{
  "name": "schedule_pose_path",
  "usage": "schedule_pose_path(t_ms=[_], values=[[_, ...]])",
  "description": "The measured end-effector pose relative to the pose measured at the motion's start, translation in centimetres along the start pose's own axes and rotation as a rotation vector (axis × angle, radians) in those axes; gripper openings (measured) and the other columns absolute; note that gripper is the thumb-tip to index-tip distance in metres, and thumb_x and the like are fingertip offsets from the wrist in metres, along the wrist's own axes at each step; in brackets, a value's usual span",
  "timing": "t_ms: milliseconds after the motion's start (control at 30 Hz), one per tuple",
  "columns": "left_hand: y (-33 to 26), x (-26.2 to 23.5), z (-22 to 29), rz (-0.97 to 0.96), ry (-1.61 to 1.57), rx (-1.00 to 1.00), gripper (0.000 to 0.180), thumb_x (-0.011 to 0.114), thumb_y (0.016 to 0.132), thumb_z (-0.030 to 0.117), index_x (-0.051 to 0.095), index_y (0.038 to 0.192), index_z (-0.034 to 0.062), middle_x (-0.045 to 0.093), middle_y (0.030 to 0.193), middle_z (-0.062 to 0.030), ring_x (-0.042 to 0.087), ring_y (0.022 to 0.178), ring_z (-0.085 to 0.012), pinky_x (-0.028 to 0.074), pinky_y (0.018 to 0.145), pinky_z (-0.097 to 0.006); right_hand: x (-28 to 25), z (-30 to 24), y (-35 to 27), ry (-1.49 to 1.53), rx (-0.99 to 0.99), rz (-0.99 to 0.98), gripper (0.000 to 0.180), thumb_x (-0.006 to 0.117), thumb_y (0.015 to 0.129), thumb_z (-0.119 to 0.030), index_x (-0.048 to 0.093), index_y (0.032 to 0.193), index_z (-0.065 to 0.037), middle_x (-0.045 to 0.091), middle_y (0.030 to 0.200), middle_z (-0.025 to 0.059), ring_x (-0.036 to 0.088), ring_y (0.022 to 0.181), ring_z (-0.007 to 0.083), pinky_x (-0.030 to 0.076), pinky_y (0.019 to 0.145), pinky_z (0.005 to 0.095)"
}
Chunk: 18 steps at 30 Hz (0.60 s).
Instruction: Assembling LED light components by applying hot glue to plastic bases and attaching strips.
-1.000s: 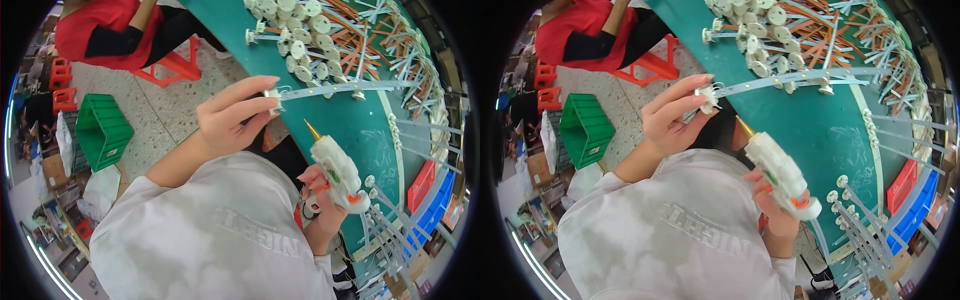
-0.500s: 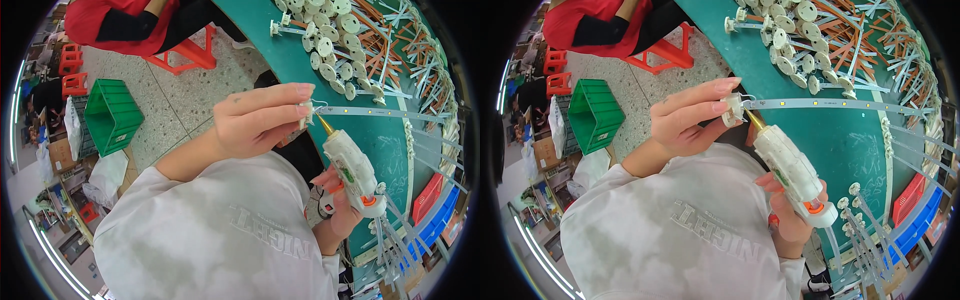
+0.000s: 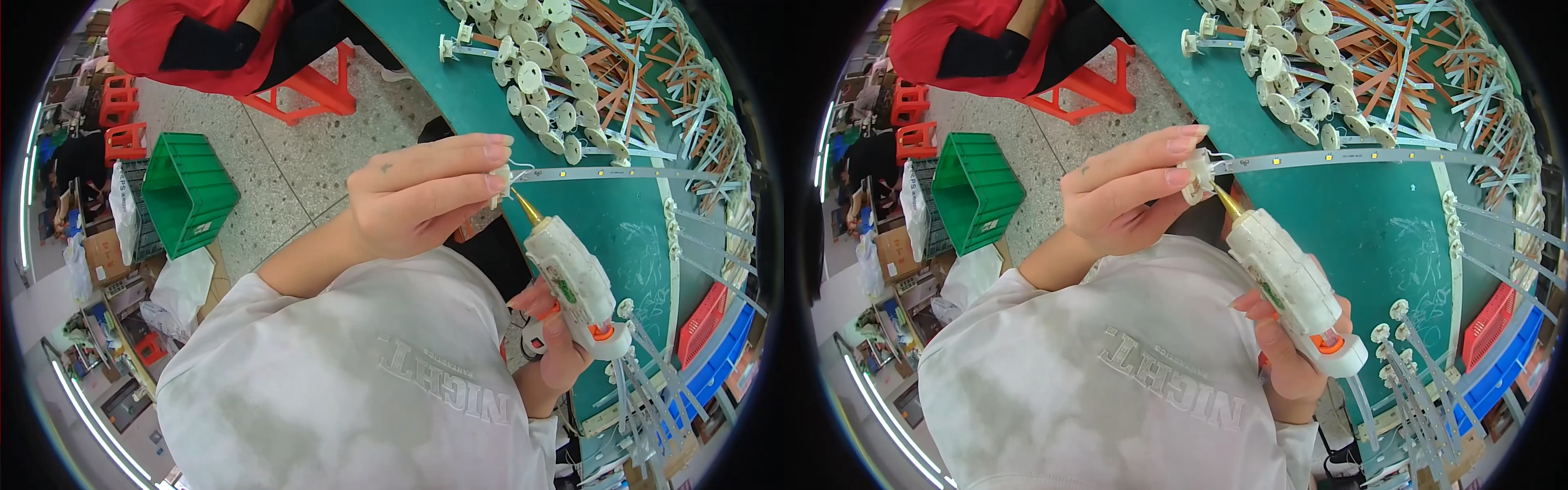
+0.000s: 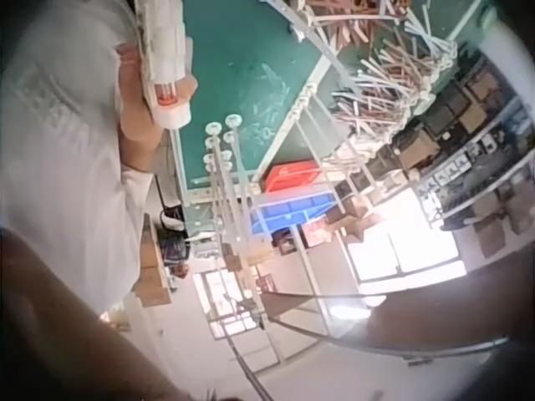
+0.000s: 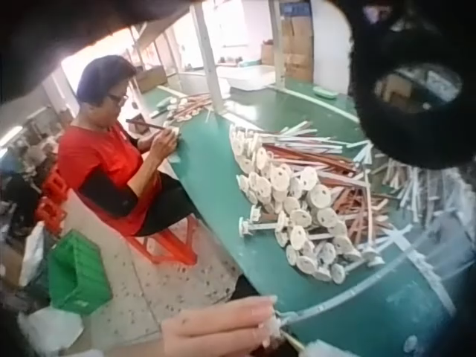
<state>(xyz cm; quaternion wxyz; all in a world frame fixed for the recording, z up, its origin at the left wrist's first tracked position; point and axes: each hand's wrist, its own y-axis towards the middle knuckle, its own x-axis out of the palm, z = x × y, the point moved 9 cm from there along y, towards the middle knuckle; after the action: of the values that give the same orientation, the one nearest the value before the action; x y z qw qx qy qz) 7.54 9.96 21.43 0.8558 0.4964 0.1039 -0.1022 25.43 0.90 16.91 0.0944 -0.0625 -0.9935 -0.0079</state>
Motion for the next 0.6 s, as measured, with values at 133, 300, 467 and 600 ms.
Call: schedule_pose_path(t_ms=[133,300,467,600], values=[[0.2,0.0,0.4,0.010,-0.007,0.020,0.030,0.072,0.069,-0.011,0.066,0.098,-0.0035,0.066,0.104,-0.0177,0.067,0.095,-0.0361,0.059,0.079,-0.039,-0.3,0.1,0.0,0.091,0.002,0.067,0.037,0.066,0.084,-0.013,0.056,0.114,0.006,0.063,0.085,0.0151,0.064,0.072,0.0260,0.055,0.066,0.0402],[-0.2,0.2,0.4,-0.047,0.019,0.058,0.033,0.074,0.065,-0.013,0.066,0.095,-0.0040,0.065,0.106,-0.0214,0.067,0.095,-0.0406,0.059,0.077,-0.040,0.0,-0.1,0.6,0.089,0.041,0.004,0.027,0.068,0.080,-0.008,0.064,0.104,0.004,0.063,0.091,0.0179,0.065,0.073,0.0253,0.056,0.065,0.0361],[-0.1,0.2,0.9,-0.043,0.055,0.063,0.034,0.075,0.064,-0.013,0.066,0.096,-0.0034,0.065,0.106,-0.0203,0.067,0.094,-0.0410,0.060,0.077,-0.039,0.2,-0.3,0.6,-0.022,0.044,0.003,0.029,0.067,0.078,-0.010,0.066,0.103,0.006,0.062,0.093,0.0194,0.065,0.069,0.0224,0.052,0.061,0.0292],[0.0,0.2,0.9,-0.027,0.054,0.038,0.030,0.070,0.068,-0.013,0.066,0.096,-0.0046,0.065,0.104,-0.0171,0.067,0.096,-0.0371,0.060,0.080,-0.038,0.0,-0.4,0.5,0.011,0.068,0.045,0.029,0.067,0.077,-0.008,0.067,0.103,0.005,0.065,0.088,0.0176,0.063,0.068,0.0217,0.051,0.061,0.0293]])
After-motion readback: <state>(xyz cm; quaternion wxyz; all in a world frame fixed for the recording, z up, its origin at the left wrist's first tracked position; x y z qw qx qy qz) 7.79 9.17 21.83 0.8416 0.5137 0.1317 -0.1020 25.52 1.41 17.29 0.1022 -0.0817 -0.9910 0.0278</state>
